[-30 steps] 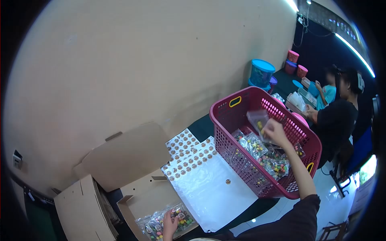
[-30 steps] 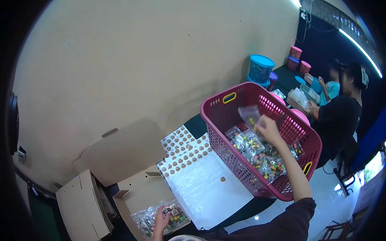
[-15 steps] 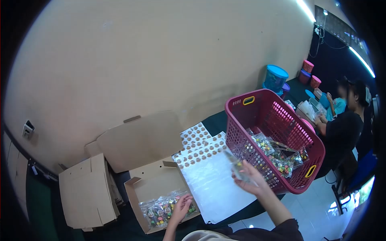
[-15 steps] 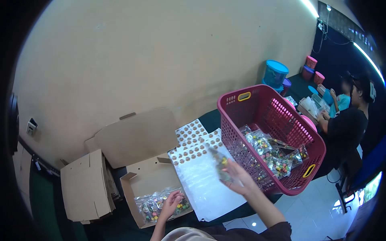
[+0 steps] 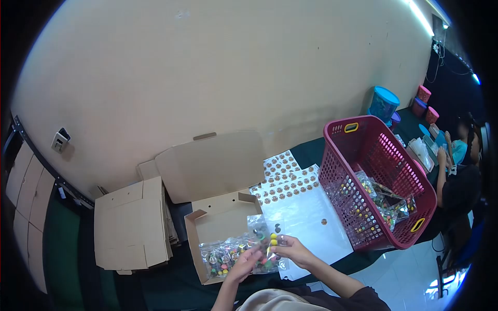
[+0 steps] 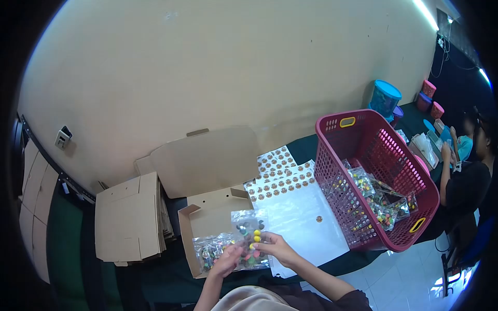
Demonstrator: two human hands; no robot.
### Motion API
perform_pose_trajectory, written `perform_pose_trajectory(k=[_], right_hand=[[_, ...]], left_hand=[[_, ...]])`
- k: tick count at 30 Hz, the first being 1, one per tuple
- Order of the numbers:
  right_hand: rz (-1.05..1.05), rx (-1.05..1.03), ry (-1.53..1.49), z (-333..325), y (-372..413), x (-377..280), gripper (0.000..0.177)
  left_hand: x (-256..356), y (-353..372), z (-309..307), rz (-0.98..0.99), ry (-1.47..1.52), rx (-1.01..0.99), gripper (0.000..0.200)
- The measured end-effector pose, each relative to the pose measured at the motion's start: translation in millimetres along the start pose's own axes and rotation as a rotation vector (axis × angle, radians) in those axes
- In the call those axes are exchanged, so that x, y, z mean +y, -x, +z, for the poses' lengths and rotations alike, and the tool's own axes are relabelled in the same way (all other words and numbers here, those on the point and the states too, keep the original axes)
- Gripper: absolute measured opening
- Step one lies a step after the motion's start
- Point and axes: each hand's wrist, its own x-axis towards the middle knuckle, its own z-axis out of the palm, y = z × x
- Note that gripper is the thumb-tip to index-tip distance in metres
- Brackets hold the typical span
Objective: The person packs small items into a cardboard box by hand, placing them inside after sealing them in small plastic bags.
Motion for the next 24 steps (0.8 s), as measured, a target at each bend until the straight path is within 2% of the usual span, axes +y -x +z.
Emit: perform_pose_trajectory(k=[1, 2, 3, 5, 8, 12, 13, 17, 19, 24], right_hand=[[0.023, 0.002, 0.05, 2.3, -1.2, 4.7, 0.038], [0.022, 0.001, 0.05, 5.5, -3.6, 7.3, 0.038], [-0.014, -0.004, 0.081, 7.8, -7.0, 10.0, 0.038], [-0.049, -0.009, 0.108, 4.1, -18.5, 16.2, 0.037], [-0.174, 0.098, 0.232, -24.9, -52.4, 30.5, 0.031], [-0.123, 0.318, 0.349, -77.4, -122.2, 59.9, 0.023], [-0.142, 0.351, 0.366, -89.5, -141.8, 70.6, 0.022], [-0.221, 0.506, 0.742, -118.1, -216.7, 97.6, 0.015], [-0.296, 0.571, 0.918, -127.5, -247.5, 104.5, 0.019], [-0.301, 0.642, 1.243, -127.5, -284.1, 104.9, 0.026]], left_hand=[[1.8, 2.1, -1.3, -0.017, -0.157, -0.026, 0.037], [-2.2, 1.3, -1.3, -0.044, -0.107, 0.062, 0.031], [-5.5, 1.3, -5.0, -0.043, -0.108, 0.063, 0.031], [-13.5, 0.1, -14.2, 0.023, -0.016, 0.178, 0.028], [-19.2, -0.7, -34.9, 0.1, 0.149, 0.317, 0.013], [-11.6, 5.5, -52.0, 0.107, 0.238, 0.486, 0.01], [-11.9, 6.1, -55.5, 0.111, 0.237, 0.494, 0.01], [-12.6, 7.8, -66.3, 0.122, 0.211, 0.506, 0.011], [-19.8, 5.4, -74.4, 0.127, 0.094, 0.501, 0.013], [-7.2, -0.9, -67.5, 0.119, 0.137, 0.505, 0.013]])
